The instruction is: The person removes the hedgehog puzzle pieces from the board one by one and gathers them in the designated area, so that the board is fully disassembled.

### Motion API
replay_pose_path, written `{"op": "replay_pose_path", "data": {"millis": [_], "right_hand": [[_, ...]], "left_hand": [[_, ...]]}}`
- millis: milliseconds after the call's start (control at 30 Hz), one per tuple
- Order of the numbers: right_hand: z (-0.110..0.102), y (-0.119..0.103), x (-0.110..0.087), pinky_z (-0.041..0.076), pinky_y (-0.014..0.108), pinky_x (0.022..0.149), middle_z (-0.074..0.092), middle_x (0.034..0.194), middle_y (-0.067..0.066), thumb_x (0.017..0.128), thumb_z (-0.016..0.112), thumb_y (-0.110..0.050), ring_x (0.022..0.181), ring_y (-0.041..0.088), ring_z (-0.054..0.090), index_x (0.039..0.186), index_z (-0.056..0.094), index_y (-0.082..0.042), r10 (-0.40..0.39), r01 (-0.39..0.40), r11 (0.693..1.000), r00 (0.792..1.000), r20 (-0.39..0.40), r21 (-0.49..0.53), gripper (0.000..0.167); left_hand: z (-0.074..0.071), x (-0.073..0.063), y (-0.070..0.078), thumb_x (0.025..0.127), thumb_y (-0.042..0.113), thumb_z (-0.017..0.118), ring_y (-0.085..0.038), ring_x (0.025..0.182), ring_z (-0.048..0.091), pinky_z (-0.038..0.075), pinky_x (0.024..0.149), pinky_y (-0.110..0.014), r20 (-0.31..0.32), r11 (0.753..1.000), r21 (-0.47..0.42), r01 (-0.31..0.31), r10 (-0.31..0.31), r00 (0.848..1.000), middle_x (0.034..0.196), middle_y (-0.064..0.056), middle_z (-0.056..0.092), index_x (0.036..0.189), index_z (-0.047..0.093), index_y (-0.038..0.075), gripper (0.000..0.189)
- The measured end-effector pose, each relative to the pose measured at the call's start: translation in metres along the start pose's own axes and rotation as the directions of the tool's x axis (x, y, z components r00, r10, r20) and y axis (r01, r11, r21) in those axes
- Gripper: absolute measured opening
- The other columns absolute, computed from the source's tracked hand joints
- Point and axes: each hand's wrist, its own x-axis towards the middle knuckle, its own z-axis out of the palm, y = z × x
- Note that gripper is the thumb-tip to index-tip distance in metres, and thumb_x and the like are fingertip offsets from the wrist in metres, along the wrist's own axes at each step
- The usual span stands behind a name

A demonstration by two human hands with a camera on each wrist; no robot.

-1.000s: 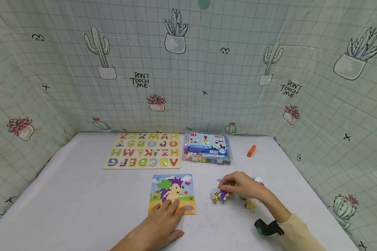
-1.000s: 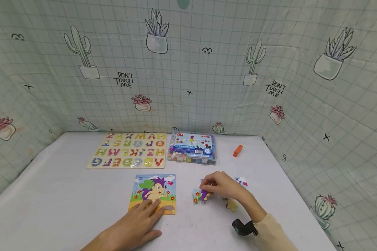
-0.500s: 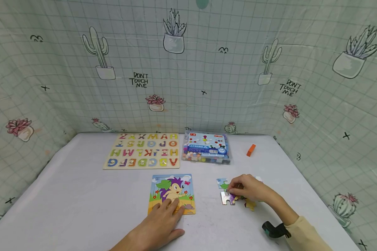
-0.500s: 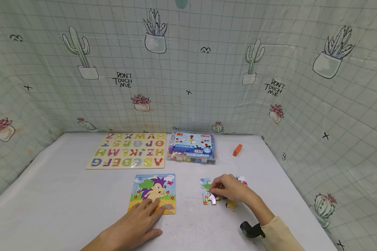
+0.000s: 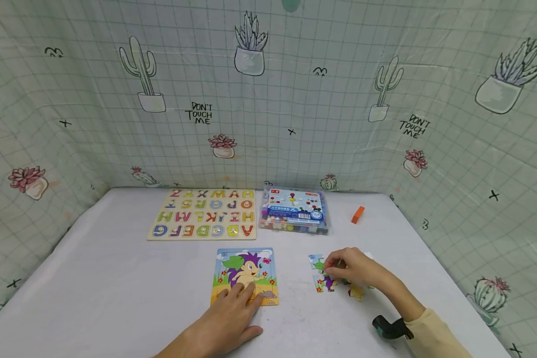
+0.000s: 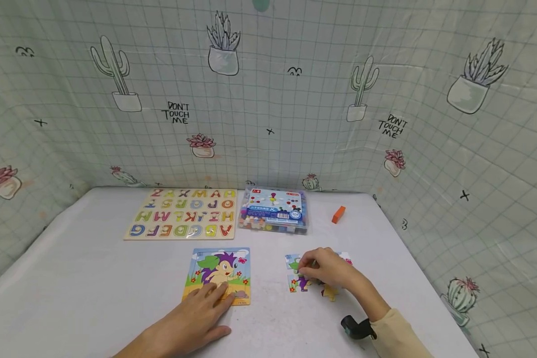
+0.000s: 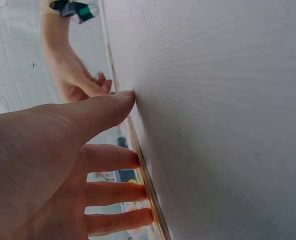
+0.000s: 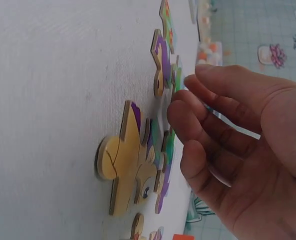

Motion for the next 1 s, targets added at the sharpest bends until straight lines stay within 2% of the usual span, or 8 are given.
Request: {"op": "replay_pose_path", "data": {"millis": [167, 433, 667, 900, 1000], "right_hand": [[0.005, -0.007, 0.005, 0.046, 0.018, 0.059, 0.067, 0.082, -0.004, 0.095, 0.065, -0.021, 0.066, 0.001, 0.052, 0.095, 0.072, -0.012, -0.024, 0.024, 1.0, 1.0, 0.009, 0.003, 0.012], [0.015, -0.023, 0.019, 0.05, 0.019, 0.065, 0.071, 0.09, -0.007, 0.094, 0.065, -0.021, 0.071, 0.001, 0.055, 0.098, 0.072, -0.013, -0.083, 0.084, 0.996, 0.996, 0.025, -0.042, 0.011], [0.026, -0.039, 0.032, 0.049, 0.018, 0.065, 0.068, 0.086, -0.009, 0.094, 0.066, -0.022, 0.07, 0.002, 0.054, 0.096, 0.072, -0.017, -0.099, 0.101, 0.994, 0.994, 0.047, -0.044, 0.008], [0.036, -0.055, 0.045, 0.048, 0.017, 0.064, 0.064, 0.082, -0.011, 0.093, 0.067, -0.025, 0.07, 0.002, 0.054, 0.095, 0.072, -0.019, -0.117, 0.121, 0.991, 0.991, 0.065, -0.052, 0.008], [0.04, -0.063, 0.051, 0.048, 0.017, 0.065, 0.064, 0.083, -0.011, 0.093, 0.067, -0.025, 0.07, 0.002, 0.054, 0.096, 0.072, -0.018, -0.129, 0.133, 0.989, 0.989, 0.075, -0.059, 0.009]], "left_hand": [[0.0, -0.001, 0.0, 0.093, 0.058, 0.053, -0.03, 0.13, 0.046, 0.044, 0.103, -0.053, 0.006, 1.0, 0.006, 0.0, 0.0, 1.0, 0.15, -0.009, 0.045, 0.144, 0.05, 0.018, 0.064], [0.0, 0.0, 0.0, 0.093, 0.057, 0.054, -0.03, 0.131, 0.046, 0.045, 0.103, -0.053, -0.007, 1.0, 0.003, -0.009, 0.009, 1.0, 0.15, -0.01, 0.046, 0.144, 0.05, 0.018, 0.064], [0.0, 0.001, 0.0, 0.093, 0.058, 0.054, -0.03, 0.131, 0.045, 0.044, 0.104, -0.053, 0.013, 1.0, 0.004, -0.001, 0.001, 1.0, 0.151, -0.009, 0.045, 0.144, 0.049, 0.018, 0.066], [-0.001, 0.002, 0.0, 0.093, 0.059, 0.054, -0.028, 0.132, 0.048, 0.043, 0.107, -0.049, 0.019, 1.0, 0.018, 0.021, -0.022, 1.0, 0.15, -0.008, 0.048, 0.142, 0.051, 0.009, 0.07], [-0.002, 0.002, 0.0, 0.093, 0.058, 0.055, -0.028, 0.132, 0.048, 0.043, 0.107, -0.049, 0.025, 1.0, 0.014, 0.025, -0.025, 0.999, 0.15, -0.008, 0.048, 0.141, 0.052, 0.009, 0.069]]}}
